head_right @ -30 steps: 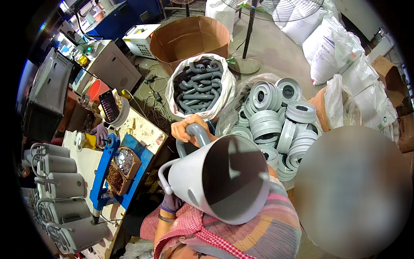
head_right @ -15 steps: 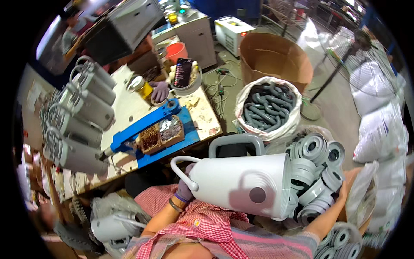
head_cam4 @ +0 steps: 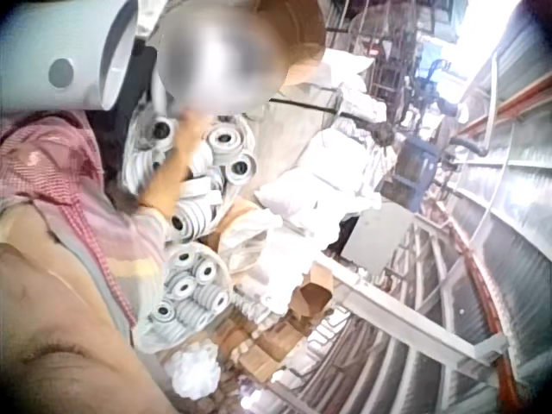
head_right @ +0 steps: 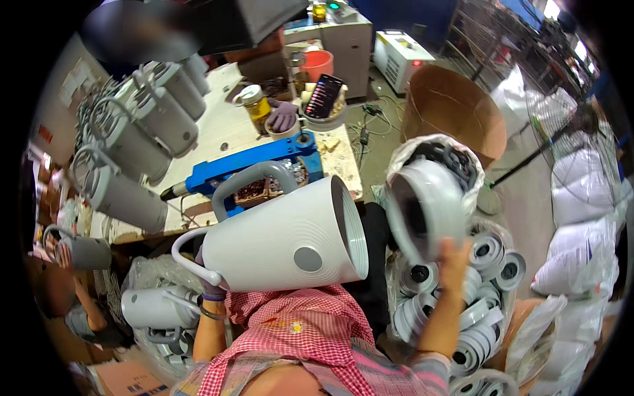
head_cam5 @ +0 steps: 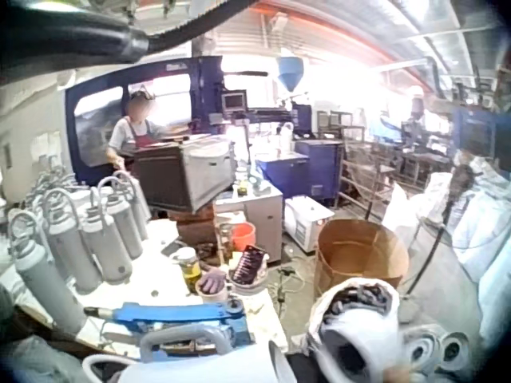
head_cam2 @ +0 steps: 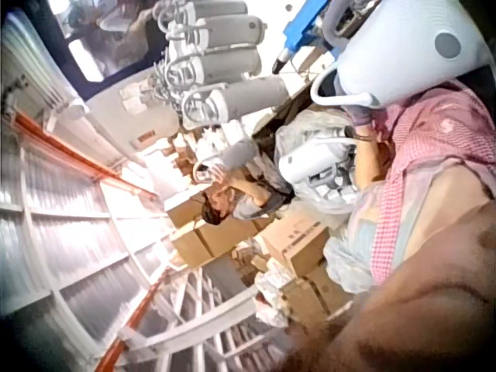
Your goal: The person assembles grey plastic sprayers by attaching handles to the main body using a blue heating tool. They pick up a sprayer body, place it on the heated tool, and press a handle onto the connection point to fuse them. The person repeats this process for multiple units, placing the finished sprayers on a nearby table.
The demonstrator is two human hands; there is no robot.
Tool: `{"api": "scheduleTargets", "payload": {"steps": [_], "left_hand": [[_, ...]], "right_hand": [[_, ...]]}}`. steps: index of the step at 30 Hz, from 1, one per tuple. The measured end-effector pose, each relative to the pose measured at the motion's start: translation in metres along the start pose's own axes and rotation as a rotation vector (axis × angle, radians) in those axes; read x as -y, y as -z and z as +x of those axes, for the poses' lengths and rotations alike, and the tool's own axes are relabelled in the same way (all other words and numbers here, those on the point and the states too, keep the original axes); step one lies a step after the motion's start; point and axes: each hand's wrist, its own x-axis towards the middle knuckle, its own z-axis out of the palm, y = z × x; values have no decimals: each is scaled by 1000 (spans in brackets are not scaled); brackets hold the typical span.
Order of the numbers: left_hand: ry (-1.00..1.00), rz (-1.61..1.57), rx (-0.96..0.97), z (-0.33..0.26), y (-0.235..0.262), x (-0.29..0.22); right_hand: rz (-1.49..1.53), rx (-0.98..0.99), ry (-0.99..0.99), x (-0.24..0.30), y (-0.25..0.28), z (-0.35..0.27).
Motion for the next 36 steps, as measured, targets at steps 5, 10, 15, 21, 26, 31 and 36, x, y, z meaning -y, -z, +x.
{"api": "scheduleTargets", "payload": {"steps": [5, 10, 15, 21, 26, 31, 36], "left_hand": [[5, -116, -88, -17, 61, -3], [269, -233, -42, -37, 114, -41], [219, 325, 115, -45, 144, -56], [502, -480, -17, -61, 154, -82], [-46, -168, -429, -60, 164, -101], [-239, -19, -753, -61, 158, -147], [-328, 560, -732, -68, 165, -129]], "right_hand": [[212, 272, 921, 141, -134, -15], [379, 453, 1153, 163, -151, -30], [429, 507, 1175, 170, -163, -34], [553, 613, 1185, 190, -186, -25], [658, 649, 506, 160, -246, -27], [779, 1054, 675, 207, -280, -21], [950, 1182, 275, 252, -306, 5]]}}
